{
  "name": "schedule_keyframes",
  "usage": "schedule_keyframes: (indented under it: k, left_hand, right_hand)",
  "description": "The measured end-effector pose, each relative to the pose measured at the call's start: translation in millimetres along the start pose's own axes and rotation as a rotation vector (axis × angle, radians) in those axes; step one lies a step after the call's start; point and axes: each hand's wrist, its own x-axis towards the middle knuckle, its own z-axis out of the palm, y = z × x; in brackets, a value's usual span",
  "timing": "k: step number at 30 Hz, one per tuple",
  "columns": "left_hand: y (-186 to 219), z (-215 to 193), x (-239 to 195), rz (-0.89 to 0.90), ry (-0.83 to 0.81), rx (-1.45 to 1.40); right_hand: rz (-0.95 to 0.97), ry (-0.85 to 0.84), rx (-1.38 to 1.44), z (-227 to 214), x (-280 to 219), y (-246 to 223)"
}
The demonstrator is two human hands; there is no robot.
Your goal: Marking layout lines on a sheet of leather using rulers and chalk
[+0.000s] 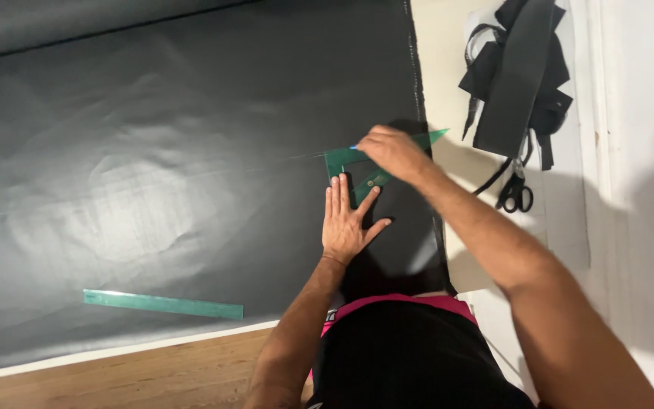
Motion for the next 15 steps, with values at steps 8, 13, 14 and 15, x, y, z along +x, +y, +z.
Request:
schedule_keyframes:
  k: [8,13,14,15]
  left_hand:
    - [-1.0,-0.3,0.1,0.011,0.006,-0.024]
    - [-2.5,-5.5,-2.1,0.025,0.032,-0.03]
    - [-1.2,-11.9,-6.9,0.059,0.012,-0.069]
    - [-0.4,-18.8,-12.1,0.094,-0.008,-0.108]
  right_hand:
    - [0.293,-0.062,-0.389,-87.7,-147.0,105.6]
    - [0.379,0.266,-0.427,-177.0,-148.3,35.3]
    - [0.413,0.284,-0.37,-187.5,-143.1,9.2]
    - [0.446,0.3,-0.312,-197.8,-138.2,-17.7]
